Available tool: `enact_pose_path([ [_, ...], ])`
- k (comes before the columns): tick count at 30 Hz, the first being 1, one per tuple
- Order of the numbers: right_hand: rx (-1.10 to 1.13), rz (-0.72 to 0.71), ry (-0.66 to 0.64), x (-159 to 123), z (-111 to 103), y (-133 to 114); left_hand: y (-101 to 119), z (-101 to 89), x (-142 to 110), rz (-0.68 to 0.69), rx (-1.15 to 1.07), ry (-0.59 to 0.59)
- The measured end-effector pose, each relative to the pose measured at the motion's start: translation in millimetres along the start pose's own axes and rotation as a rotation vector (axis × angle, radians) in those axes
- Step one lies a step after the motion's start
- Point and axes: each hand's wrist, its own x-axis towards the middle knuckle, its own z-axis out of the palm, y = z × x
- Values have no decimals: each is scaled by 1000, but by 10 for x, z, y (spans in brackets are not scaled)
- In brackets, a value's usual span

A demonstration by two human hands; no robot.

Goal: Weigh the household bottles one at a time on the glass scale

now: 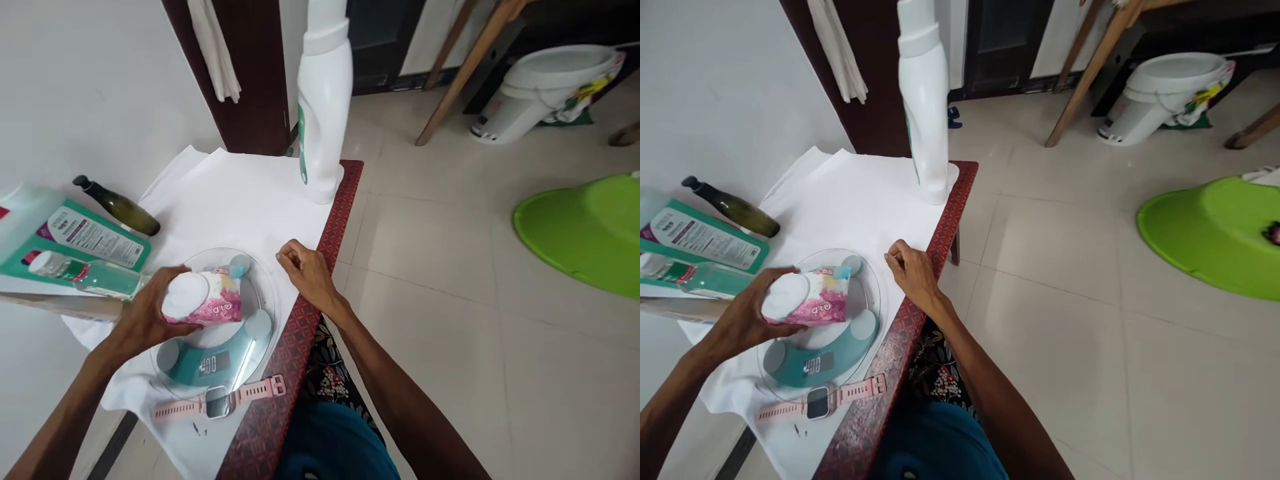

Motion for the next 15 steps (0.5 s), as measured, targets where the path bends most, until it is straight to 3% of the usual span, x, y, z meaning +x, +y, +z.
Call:
enact_pose_path([
  [3,53,3,-15,24,-21,2,221,-7,-20,-175,-9,24],
  [6,90,3,-21,31,-44,6,406,-57,-10,-218,-42,99],
  [9,114,2,-23,31,-53,16,538,-137,164,-253,-102,200],
  [12,121,-2,-28,36,-48,30,647,-142,638,-319,-167,306],
  [15,98,-9,-36,38,-36,46,788,2,1398,-334,-260,375],
])
